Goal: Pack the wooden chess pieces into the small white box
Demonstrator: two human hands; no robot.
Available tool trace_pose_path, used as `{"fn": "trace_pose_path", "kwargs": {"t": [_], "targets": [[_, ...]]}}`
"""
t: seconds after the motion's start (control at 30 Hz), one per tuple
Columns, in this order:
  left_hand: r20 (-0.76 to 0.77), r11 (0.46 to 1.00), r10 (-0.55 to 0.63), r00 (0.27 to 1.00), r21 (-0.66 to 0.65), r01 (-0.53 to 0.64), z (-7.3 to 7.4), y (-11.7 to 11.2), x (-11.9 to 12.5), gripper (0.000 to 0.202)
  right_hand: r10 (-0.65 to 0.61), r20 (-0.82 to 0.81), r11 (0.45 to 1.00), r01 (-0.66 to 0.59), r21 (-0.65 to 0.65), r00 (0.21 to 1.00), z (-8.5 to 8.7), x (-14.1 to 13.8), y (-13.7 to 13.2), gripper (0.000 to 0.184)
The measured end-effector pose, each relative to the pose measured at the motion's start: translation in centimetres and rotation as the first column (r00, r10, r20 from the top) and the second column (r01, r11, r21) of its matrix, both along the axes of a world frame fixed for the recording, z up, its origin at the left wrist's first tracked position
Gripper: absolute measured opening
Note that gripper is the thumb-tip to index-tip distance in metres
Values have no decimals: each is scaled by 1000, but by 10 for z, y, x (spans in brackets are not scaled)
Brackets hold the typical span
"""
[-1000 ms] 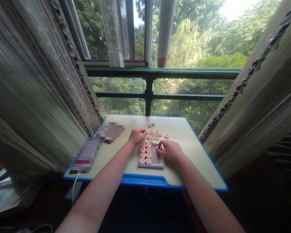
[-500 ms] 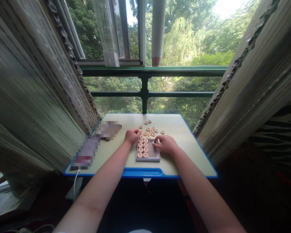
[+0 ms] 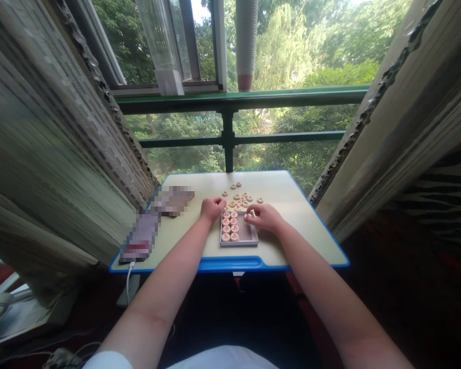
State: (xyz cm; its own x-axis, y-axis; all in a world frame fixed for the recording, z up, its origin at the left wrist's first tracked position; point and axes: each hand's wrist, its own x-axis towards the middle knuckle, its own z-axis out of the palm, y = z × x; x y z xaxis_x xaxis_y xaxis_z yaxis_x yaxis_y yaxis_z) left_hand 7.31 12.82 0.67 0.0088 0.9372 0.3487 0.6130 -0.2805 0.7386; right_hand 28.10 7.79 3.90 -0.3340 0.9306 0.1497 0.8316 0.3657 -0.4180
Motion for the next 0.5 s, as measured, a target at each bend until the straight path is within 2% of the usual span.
{"fn": "trace_pose_path", "kwargs": {"t": [0.17, 0.37, 0.5], "targets": [[-48, 1000, -12, 999, 4, 13, 1, -1, 2, 30, 0, 17, 1000, 0, -4, 1000, -1, 0, 0, 20], [39, 1000, -17, 999, -10, 18, -3, 3, 2, 28, -8, 65, 1000, 7, 15, 998, -2, 0, 0, 17], [85, 999, -37, 996, -32, 40, -6, 6, 3, 27, 19, 38, 1000, -20, 19, 999, -3, 1, 2, 18]]}}
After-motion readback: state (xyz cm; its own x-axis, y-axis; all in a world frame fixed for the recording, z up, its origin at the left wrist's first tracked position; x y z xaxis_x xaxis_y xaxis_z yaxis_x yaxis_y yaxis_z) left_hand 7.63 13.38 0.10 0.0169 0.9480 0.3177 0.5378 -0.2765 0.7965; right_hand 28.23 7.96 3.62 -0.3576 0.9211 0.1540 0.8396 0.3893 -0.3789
